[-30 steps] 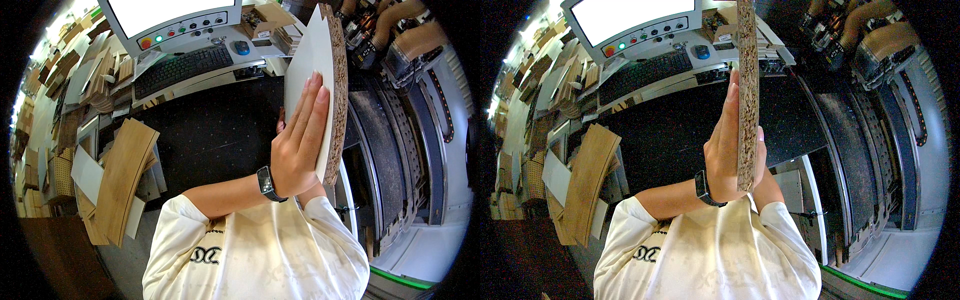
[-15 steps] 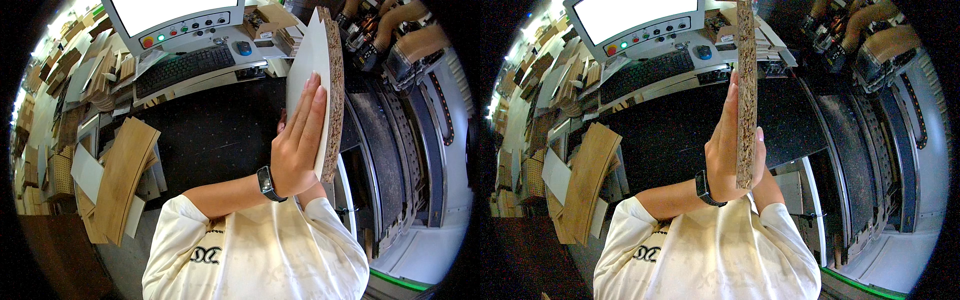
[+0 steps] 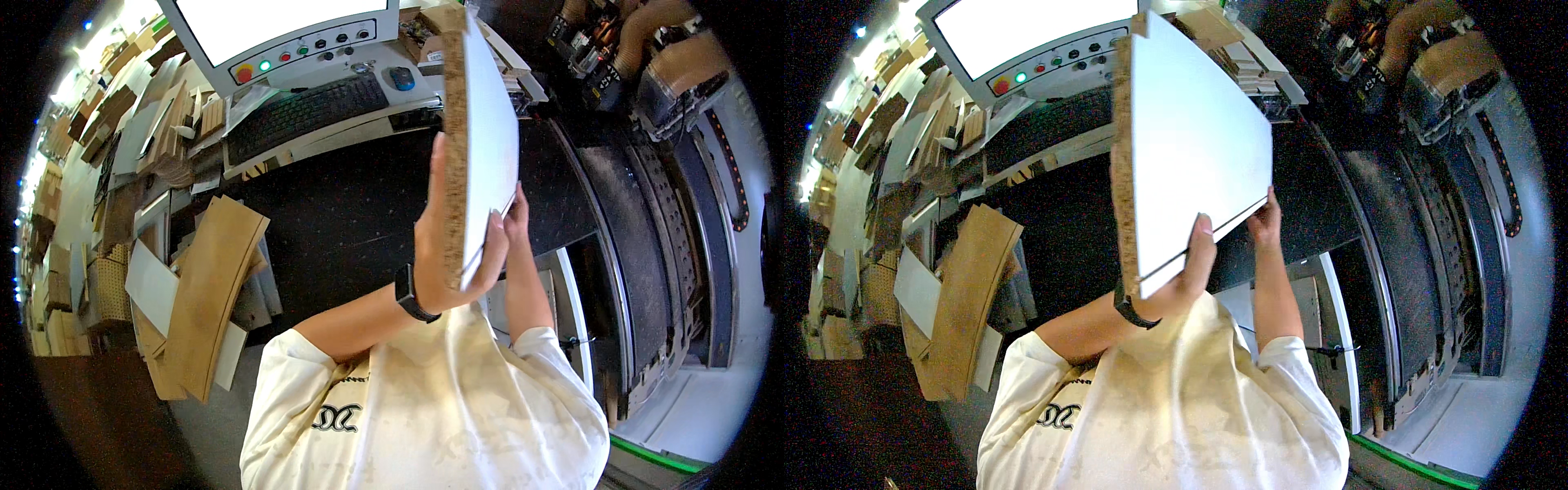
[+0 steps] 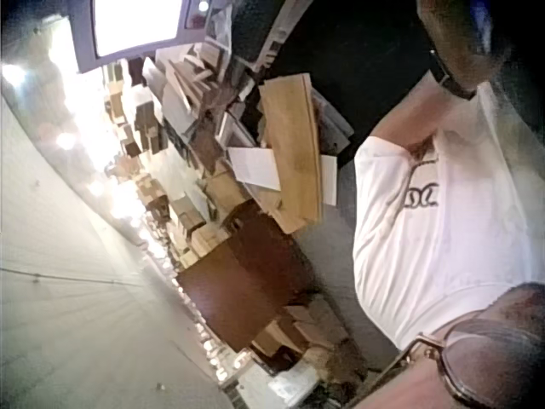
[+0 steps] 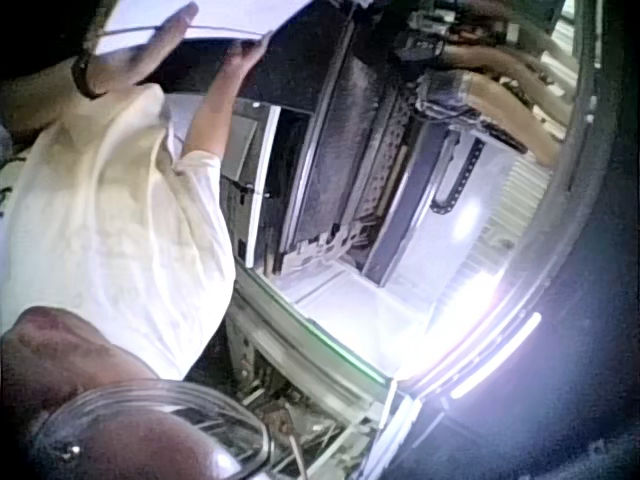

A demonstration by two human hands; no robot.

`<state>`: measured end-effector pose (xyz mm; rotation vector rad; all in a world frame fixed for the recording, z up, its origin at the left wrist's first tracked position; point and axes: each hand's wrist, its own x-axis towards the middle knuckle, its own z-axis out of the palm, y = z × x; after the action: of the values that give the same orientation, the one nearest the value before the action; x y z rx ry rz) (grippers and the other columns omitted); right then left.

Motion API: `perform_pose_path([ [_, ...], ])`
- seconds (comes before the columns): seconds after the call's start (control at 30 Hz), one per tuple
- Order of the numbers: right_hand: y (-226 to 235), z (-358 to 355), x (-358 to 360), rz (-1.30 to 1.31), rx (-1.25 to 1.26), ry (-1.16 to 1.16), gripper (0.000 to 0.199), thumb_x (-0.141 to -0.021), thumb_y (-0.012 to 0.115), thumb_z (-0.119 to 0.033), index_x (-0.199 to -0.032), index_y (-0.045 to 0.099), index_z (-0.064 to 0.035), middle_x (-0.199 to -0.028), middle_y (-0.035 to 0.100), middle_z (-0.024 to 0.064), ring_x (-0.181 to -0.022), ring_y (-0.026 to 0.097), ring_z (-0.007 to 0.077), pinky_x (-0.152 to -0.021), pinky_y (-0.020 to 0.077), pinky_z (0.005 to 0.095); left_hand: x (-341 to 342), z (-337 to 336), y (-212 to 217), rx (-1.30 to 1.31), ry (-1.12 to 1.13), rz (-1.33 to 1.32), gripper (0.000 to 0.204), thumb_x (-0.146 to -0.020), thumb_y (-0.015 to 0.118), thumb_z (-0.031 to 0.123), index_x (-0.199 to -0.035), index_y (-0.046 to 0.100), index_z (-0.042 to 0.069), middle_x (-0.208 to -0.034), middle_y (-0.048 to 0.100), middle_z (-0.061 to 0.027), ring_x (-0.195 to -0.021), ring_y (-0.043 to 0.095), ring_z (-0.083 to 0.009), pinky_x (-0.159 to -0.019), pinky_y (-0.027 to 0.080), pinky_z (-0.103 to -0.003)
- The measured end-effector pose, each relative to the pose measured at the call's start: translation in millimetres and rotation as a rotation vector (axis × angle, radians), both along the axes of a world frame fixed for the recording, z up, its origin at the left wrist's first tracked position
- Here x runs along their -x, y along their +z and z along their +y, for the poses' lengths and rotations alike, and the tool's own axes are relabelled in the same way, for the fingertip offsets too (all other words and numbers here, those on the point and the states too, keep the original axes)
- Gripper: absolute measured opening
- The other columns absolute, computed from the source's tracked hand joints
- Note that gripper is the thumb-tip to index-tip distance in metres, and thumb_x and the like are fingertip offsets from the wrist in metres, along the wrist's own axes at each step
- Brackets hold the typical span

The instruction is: The person handles several wooden panels one at a time, turning them over and aligning them on a black surface. The person uses a digital caliper to measure the thickness or dimensions of one panel and then uses a mouse and keyboard to interact with software on a large monitor.

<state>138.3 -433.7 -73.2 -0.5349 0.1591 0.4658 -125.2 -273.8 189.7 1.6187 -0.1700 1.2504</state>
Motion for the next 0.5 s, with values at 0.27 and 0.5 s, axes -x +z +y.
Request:
perform_pose_path([
  [0.27, 31.4, -62.7, -29.0, -0.034, -0.087, -0.281, 0.029, -0.11, 0.056, -0.022, -0.118, 0.066, 0.0039, -0.111, 0.074, 0.0127, -0.102, 0.074, 0.0217, -0.082, 0.0664, 0.0298, 7.4, 28.4, -16.0, -0.108, -0.036, 0.008, 0.027, -0.095, 0.072, 0.001, -0.117, 0.064, -0.014, -0.099, 0.072, -0.0179, -0.082, 0.072, -0.0211, -0.064, 0.057, -0.032],
  [0.5, 72.7, -82.3, -8.9, -0.062, 0.012, -0.386, 0.028, -0.108, 0.061, -0.028, -0.115, 0.068, -0.0018, -0.096, 0.074, 0.0063, -0.078, 0.069, 0.0138, -0.057, 0.0551, 0.0252, 7.3, 32.1, -14.9, 0.152, -0.089, 0.108, 0.017, -0.099, 0.073, 0.01, -0.103, 0.071, -0.006, -0.087, 0.072, -0.0076, -0.073, 0.067, -0.0109, -0.061, 0.052, -0.023],
])
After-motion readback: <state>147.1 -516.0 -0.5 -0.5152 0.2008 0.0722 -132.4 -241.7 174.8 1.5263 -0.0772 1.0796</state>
